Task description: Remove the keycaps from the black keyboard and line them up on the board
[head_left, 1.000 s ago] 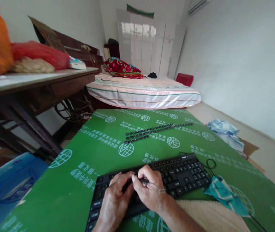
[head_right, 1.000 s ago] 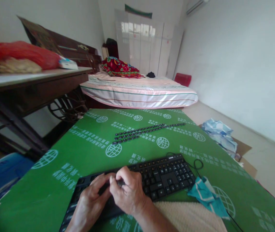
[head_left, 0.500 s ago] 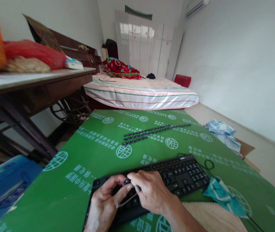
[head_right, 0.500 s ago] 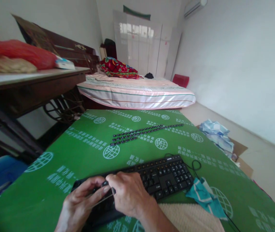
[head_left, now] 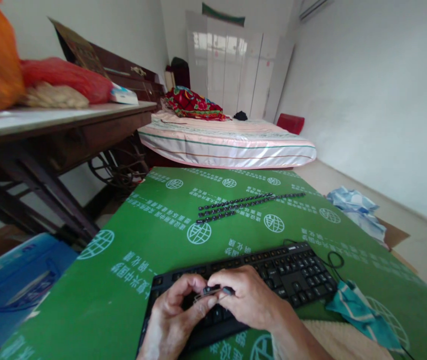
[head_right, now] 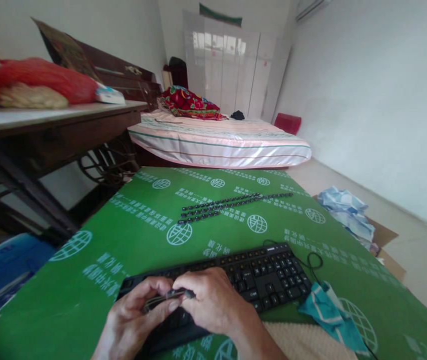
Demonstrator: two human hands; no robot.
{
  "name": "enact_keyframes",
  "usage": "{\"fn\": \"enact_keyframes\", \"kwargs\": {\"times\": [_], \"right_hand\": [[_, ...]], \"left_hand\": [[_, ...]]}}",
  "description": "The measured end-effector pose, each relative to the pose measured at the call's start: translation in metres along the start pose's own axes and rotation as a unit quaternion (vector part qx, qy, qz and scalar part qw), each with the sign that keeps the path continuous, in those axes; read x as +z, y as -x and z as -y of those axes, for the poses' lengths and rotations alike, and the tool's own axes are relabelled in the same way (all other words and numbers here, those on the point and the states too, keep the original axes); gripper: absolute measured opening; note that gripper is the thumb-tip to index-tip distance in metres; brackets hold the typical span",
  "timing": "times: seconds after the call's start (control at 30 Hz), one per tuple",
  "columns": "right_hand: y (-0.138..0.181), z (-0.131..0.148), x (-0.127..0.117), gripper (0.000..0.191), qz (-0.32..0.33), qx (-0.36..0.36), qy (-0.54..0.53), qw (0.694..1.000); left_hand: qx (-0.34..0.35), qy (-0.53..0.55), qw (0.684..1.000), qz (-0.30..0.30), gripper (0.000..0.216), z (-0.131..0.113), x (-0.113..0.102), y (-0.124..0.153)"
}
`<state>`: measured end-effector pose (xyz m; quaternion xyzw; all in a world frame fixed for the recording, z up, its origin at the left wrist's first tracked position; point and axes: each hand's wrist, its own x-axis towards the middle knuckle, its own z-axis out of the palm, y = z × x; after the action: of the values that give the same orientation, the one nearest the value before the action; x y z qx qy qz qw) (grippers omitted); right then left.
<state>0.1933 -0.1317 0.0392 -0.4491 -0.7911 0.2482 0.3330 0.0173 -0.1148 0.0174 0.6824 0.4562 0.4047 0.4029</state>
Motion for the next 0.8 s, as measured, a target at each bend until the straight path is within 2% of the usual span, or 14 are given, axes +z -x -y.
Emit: {"fn": "enact_keyframes", "kwargs": {"times": [0.23,0.33,0.4,0.5,0.63,0.7,0.8], "right_hand": [[-0.004,0.004,-0.005,0.019,0.014,0.014,0.017,1.0],[-0.008,0.003,-0.012,0.017,0.031,0.005,0.02,0.999],[-0.015,-0.006,-0.023,0.013,0.036,0.008,0.011,0.999],[-0.033,-0.042,-0.044,0.011,0.026,0.072,-0.003,0.997],[-0.067,-0.108,-0.069,0.017,0.005,0.211,0.072,0.975],[-0.081,-0.136,-0.076,0.018,-0.009,0.232,0.088,0.969],[-0.095,-0.163,-0.078,0.018,-0.014,0.249,0.099,0.963]], "left_hand": [[0.016,-0.042,0.999,0.003,0.019,-0.005,0.001,0.0],[0.019,-0.023,1.0,0.005,0.018,-0.002,0.001,0.002],[0.014,0.001,1.0,0.0,0.018,0.0,0.002,0.003],[0.0,0.011,1.0,-0.014,0.018,0.004,0.003,0.004],[0.008,-0.034,0.999,-0.026,0.013,0.004,0.005,0.005],[0.019,-0.061,0.998,-0.03,0.011,0.003,0.005,0.006],[0.032,-0.079,0.996,-0.029,0.009,-0.001,0.005,0.005]]}}
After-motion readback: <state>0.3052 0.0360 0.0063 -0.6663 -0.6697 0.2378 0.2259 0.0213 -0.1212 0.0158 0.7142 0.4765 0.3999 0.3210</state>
